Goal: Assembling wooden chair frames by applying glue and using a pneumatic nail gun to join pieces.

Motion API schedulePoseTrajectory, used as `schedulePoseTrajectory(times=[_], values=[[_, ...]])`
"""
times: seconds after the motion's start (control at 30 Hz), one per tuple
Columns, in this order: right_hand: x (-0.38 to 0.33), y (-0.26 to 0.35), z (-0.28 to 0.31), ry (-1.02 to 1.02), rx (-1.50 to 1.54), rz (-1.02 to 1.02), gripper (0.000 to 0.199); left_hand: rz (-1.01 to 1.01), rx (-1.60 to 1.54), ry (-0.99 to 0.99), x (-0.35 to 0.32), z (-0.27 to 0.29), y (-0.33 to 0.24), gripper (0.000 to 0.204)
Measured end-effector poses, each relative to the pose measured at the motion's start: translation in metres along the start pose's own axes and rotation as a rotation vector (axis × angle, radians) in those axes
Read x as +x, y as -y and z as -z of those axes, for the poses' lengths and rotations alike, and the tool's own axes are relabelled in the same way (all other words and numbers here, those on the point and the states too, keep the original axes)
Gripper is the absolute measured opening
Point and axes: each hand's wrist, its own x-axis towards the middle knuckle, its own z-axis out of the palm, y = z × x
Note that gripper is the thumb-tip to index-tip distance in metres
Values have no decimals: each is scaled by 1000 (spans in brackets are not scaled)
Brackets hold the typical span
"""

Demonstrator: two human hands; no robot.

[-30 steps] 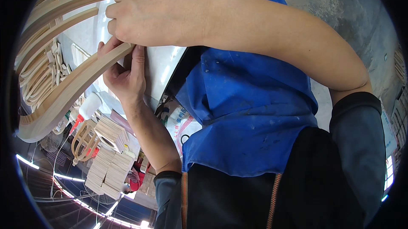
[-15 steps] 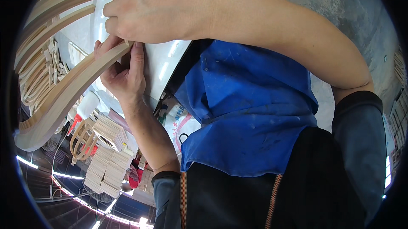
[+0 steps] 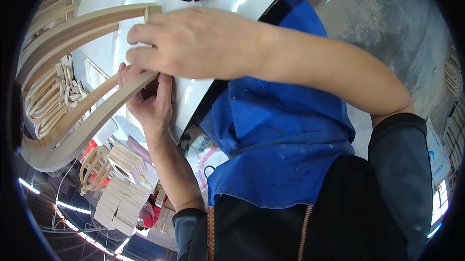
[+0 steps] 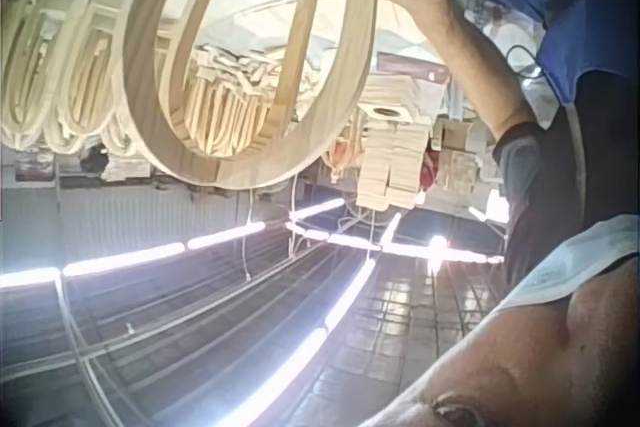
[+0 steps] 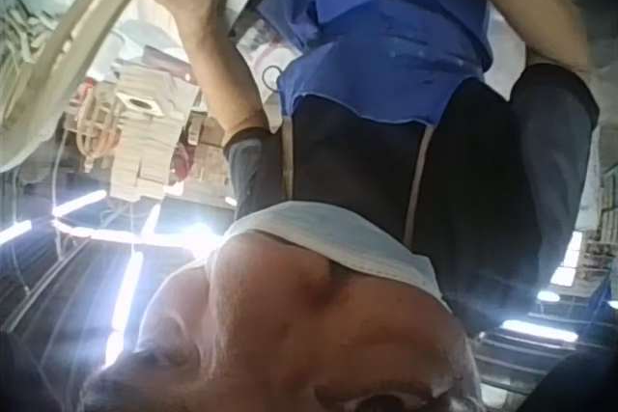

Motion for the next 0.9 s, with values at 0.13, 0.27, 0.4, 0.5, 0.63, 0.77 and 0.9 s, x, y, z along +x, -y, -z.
schedulePoseTrajectory(times=[0.13,0.27,0.4,0.5,0.63,0.77,0.9], values=[[-14,-3,49,-31,9,55,32,27,7,-3,-6,4,1,33],[-36,-50,94,2,-473,-89,31,4,1,7,3,0,-5,32],[-7,-85,108,902,-542,-663,47,7,-2,-6,-1,2,0,32],[1,-93,114,941,-542,-589,37,-1,-15,-14,0,0,-2,33],[7,-85,128,979,-547,-511,27,-5,-51,-20,2,0,-3,34],[3,-32,159,598,-351,-134,16,2,-59,-8,-1,1,-2,34],[2,1,173,642,339,-755,35,1,-49,-9,-4,3,1,34]])
